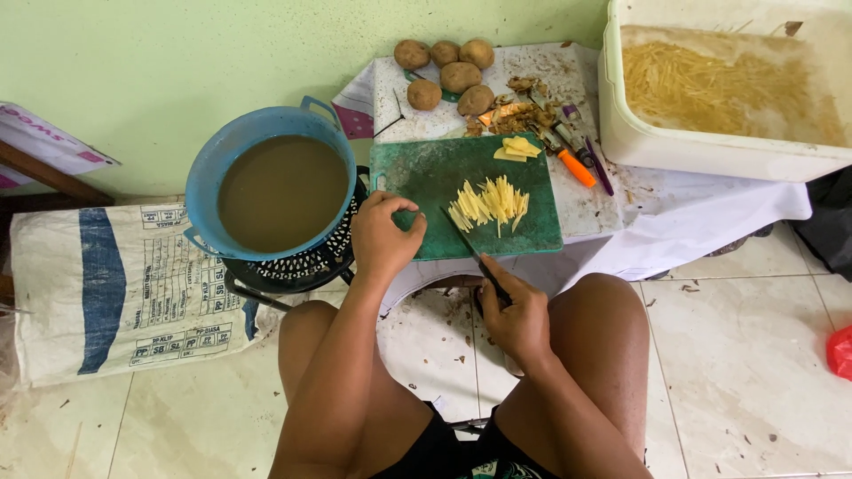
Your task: Julienne slicing potatoes with a knife on a cutting board.
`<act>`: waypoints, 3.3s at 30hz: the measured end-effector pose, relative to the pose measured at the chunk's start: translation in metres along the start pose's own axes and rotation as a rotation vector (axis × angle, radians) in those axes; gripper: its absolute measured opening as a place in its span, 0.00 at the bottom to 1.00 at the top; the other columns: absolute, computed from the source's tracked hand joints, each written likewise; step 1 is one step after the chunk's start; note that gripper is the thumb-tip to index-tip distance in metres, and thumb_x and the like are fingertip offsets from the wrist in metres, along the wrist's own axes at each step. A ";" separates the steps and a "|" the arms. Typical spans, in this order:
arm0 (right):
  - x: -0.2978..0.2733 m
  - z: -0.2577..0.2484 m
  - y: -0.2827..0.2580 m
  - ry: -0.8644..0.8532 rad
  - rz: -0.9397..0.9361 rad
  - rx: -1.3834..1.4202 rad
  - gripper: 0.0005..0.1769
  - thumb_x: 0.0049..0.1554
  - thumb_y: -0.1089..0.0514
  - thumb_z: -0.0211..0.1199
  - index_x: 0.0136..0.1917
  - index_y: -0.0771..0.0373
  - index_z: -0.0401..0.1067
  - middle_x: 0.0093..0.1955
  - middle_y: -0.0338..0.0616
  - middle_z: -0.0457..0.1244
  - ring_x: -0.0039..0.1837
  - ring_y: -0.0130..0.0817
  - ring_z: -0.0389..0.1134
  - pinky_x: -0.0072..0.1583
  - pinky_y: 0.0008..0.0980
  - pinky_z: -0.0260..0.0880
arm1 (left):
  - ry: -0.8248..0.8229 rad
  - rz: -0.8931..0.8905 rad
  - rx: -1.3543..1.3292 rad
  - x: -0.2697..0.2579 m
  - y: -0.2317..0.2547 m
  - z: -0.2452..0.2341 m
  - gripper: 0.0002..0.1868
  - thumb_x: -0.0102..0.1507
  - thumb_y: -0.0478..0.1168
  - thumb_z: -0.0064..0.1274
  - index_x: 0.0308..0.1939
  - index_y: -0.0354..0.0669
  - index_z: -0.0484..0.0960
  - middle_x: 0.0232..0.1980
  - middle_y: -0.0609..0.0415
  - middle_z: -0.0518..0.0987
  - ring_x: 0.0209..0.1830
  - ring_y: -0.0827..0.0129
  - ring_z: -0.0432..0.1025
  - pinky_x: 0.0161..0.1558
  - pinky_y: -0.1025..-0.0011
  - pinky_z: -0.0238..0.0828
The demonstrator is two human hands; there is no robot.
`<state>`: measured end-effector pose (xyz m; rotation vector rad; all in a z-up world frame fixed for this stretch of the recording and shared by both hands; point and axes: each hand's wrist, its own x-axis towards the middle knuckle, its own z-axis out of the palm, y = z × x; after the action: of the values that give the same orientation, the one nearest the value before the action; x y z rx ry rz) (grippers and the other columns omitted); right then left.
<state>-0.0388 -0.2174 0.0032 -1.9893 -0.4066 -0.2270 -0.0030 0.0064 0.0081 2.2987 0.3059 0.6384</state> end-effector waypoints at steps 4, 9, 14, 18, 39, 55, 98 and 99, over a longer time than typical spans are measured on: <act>0.003 -0.001 -0.001 0.038 -0.004 -0.011 0.22 0.57 0.67 0.63 0.63 0.56 0.80 0.33 0.60 0.70 0.28 0.50 0.70 0.27 0.41 0.61 | 0.003 -0.005 -0.012 0.000 0.000 -0.004 0.03 0.58 0.38 0.61 0.35 0.46 0.87 0.40 0.52 0.79 0.41 0.54 0.78 0.46 0.55 0.72; 0.008 0.001 0.016 0.101 -0.021 -0.114 0.22 0.56 0.66 0.65 0.63 0.56 0.80 0.33 0.61 0.69 0.29 0.48 0.70 0.28 0.41 0.62 | -0.015 -0.032 0.013 0.000 -0.004 -0.006 0.05 0.59 0.39 0.60 0.37 0.46 0.87 0.42 0.53 0.79 0.43 0.55 0.78 0.48 0.54 0.71; 0.010 0.000 0.020 0.107 0.036 -0.025 0.23 0.57 0.66 0.62 0.64 0.53 0.80 0.31 0.57 0.70 0.26 0.42 0.67 0.27 0.36 0.59 | -0.004 -0.038 -0.009 0.001 -0.001 -0.007 0.04 0.58 0.39 0.61 0.36 0.47 0.87 0.41 0.53 0.79 0.41 0.54 0.78 0.46 0.55 0.71; 0.010 0.000 0.020 0.099 0.101 0.023 0.23 0.58 0.66 0.61 0.65 0.52 0.79 0.28 0.57 0.69 0.24 0.37 0.64 0.27 0.31 0.59 | 0.001 -0.018 -0.055 0.002 0.002 -0.008 0.05 0.59 0.38 0.60 0.37 0.45 0.88 0.40 0.50 0.79 0.38 0.54 0.77 0.45 0.55 0.72; 0.000 0.008 0.007 0.071 0.029 0.068 0.24 0.55 0.67 0.63 0.64 0.55 0.79 0.39 0.62 0.72 0.35 0.52 0.74 0.32 0.41 0.68 | 0.006 0.163 -0.131 0.003 0.062 -0.002 0.07 0.59 0.37 0.61 0.41 0.45 0.87 0.45 0.51 0.79 0.47 0.48 0.76 0.50 0.53 0.69; 0.008 0.022 0.001 0.039 -0.008 0.004 0.21 0.57 0.64 0.61 0.64 0.60 0.78 0.46 0.57 0.72 0.38 0.55 0.75 0.34 0.43 0.74 | -0.300 0.456 0.314 0.088 0.097 0.101 0.10 0.66 0.40 0.53 0.49 0.46 0.87 0.50 0.51 0.80 0.55 0.51 0.75 0.55 0.50 0.69; 0.016 0.011 0.004 -0.032 -0.063 0.104 0.20 0.60 0.66 0.59 0.65 0.68 0.74 0.45 0.60 0.71 0.37 0.51 0.75 0.31 0.39 0.72 | -0.073 0.241 0.625 0.109 0.101 0.117 0.07 0.68 0.47 0.56 0.38 0.53 0.84 0.34 0.59 0.76 0.50 0.66 0.72 0.58 0.62 0.59; 0.015 0.013 0.007 -0.021 -0.058 0.112 0.21 0.60 0.65 0.60 0.66 0.67 0.74 0.48 0.61 0.71 0.39 0.51 0.75 0.33 0.36 0.74 | -0.062 0.401 0.351 0.117 0.079 0.113 0.07 0.64 0.43 0.60 0.30 0.57 0.85 0.31 0.59 0.77 0.42 0.53 0.75 0.49 0.54 0.65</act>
<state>-0.0227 -0.2063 -0.0036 -1.8731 -0.4815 -0.2152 0.1581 -0.0700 0.0352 2.7432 -0.0870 0.7539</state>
